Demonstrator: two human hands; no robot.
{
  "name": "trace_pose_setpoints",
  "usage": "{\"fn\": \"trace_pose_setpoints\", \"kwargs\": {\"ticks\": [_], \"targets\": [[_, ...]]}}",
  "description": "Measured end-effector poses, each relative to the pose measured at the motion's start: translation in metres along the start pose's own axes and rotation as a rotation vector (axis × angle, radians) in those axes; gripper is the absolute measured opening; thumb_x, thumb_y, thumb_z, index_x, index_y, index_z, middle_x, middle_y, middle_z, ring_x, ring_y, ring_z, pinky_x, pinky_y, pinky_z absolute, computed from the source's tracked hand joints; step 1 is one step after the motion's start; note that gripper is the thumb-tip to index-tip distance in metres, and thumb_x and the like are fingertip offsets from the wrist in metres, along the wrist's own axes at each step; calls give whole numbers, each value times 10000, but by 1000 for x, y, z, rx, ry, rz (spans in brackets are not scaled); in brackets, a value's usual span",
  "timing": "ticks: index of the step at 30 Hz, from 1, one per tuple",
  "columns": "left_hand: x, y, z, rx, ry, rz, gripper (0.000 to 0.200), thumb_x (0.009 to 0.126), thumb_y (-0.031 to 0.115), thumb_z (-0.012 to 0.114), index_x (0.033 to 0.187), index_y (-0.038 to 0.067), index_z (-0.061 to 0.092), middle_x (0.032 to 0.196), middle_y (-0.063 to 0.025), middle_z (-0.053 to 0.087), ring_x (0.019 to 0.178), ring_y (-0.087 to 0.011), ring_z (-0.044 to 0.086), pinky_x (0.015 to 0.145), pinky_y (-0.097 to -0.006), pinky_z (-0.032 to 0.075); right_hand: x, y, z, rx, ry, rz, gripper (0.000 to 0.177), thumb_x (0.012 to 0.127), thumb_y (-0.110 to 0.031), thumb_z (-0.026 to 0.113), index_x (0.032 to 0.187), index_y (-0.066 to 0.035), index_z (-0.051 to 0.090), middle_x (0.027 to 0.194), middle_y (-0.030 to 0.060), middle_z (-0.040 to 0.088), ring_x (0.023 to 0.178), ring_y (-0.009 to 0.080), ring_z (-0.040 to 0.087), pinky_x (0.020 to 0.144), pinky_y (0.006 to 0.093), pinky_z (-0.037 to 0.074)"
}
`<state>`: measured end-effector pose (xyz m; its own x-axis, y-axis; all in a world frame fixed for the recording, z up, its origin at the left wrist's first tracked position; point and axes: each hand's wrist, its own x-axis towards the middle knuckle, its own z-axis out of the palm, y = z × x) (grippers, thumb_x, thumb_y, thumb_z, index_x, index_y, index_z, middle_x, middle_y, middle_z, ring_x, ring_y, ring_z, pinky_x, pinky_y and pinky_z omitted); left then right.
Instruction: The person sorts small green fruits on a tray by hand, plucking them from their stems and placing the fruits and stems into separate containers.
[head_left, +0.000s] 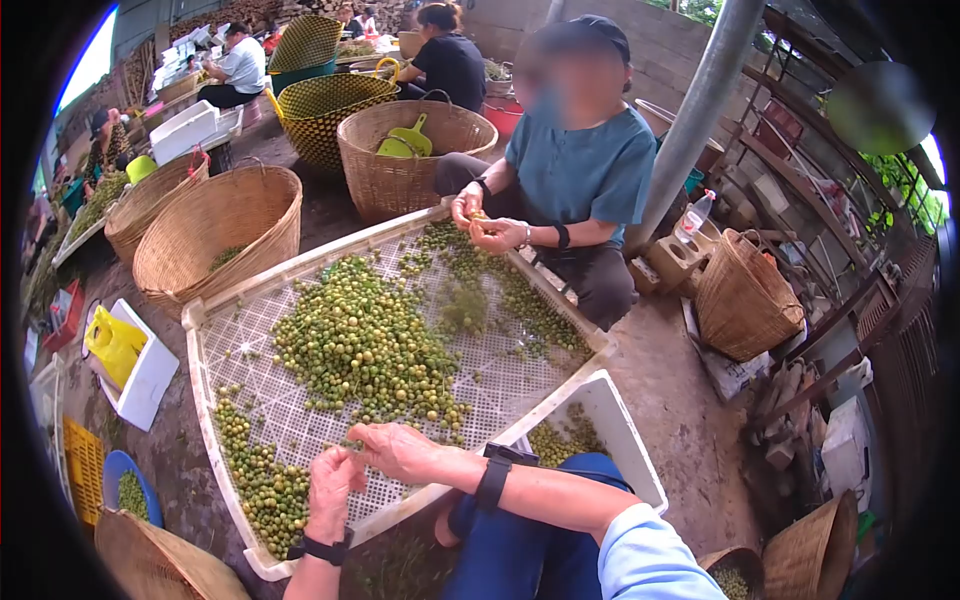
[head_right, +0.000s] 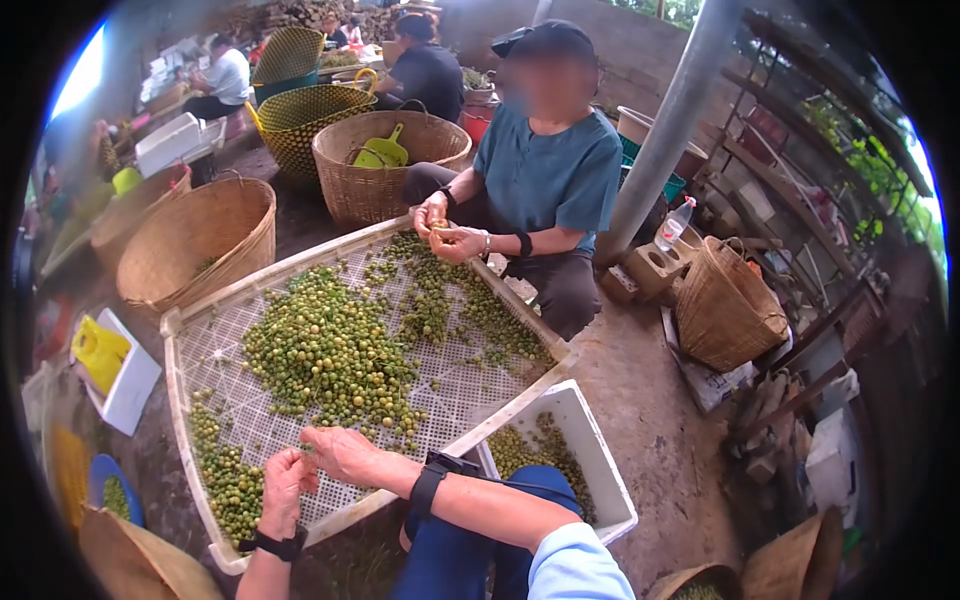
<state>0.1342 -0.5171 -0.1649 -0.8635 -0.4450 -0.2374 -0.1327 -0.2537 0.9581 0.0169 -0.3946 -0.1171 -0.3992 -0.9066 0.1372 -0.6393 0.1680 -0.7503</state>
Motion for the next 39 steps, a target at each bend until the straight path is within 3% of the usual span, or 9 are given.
{"fn": "trace_pose_setpoints", "kwargs": {"ticks": [7, 11, 14, 17, 21, 23, 27, 29, 39], "targets": [[-24, 16, 11, -370, 18, 49, 147, 875, 183, 580, 825, 48, 553, 674, -24, 580, 518, -106, 566, 454, -238, 485, 11, -24, -7, 537, -138, 166, 61, 831, -59, 552, 846, -9, 583, 723, 59, 600, 684, 132, 589, 588, 293, 467], [-41, 30, 10, -353, 138, 72, 92, 874, 125, 547, 819, 52, 546, 729, -23, 567, 614, -91, 553, 512, -230, 455, 18, -18, 13, 294, -4, -22, 79, 809, -46, 561, 868, -20, 605, 787, 63, 613, 662, 113, 564, 581, 273, 475], [-68, 25, -4, -164, 89, 53, 69, 846, 63, 557, 792, 28, 531, 642, -23, 550, 559, -95, 535, 523, -231, 453, 27, -11, 15, 254, 50, 171, 68, 785, -51, 591, 836, -19, 622, 675, 9, 585, 608, 66, 511, 542, 244, 440], [-105, 6, -12, 9, -50, -68, 45, 817, 13, 547, 785, 29, 520, 656, -21, 540, 580, -96, 541, 527, -247, 455, 33, 16, 11, 3, 91, 203, 116, 718, -32, 581, 825, -46, 622, 781, 123, 599, 747, 269, 605, 672, 358, 483], [-153, -25, -23, 574, -179, 169, 171, 680, -60, 538, 826, 30, 549, 839, -129, 574, 796, -298, 574, 688, -363, 471, 32, 44, 19, -339, 73, 210, 227, 710, -26, 538, 919, -84, 607, 915, 140, 552, 884, 340, 567, 755, 426, 461], [-164, -37, -26, 881, -99, 385, 203, 693, -32, 594, 880, 44, 604, 902, -131, 611, 782, -289, 589, 682, -339, 485, 32, 47, 21, -367, -103, 165, 180, 741, -58, 525, 904, -79, 599, 890, 137, 558, 871, 342, 567, 734, 432, 462], [-166, -34, -31, 688, -189, -112, 227, 700, -22, 597, 919, 37, 619, 908, -145, 631, 754, -283, 603, 664, -348, 491, 36, 51, 38, -349, -169, 27, 109, 806, -142, 541, 879, -72, 581, 871, 122, 566, 828, 333, 576, 702, 436, 467], [-158, -33, -29, 725, -66, 276, 203, 708, -28, 587, 902, 21, 621, 817, -131, 625, 705, -269, 603, 640, -340, 494, 37, 49, 45, -420, -175, 12, 110, 806, -152, 550, 872, -66, 573, 869, 126, 564, 810, 334, 582, 682, 434, 474], [-109, 8, -23, 639, -4, 437, 153, 729, -53, 600, 869, 10, 610, 747, -114, 583, 672, -264, 590, 604, -333, 477, 51, 57, 59, -603, -168, -15, 152, 793, -162, 576, 816, -22, 522, 858, 146, 549, 705, 347, 603, 599, 445, 490]]}}
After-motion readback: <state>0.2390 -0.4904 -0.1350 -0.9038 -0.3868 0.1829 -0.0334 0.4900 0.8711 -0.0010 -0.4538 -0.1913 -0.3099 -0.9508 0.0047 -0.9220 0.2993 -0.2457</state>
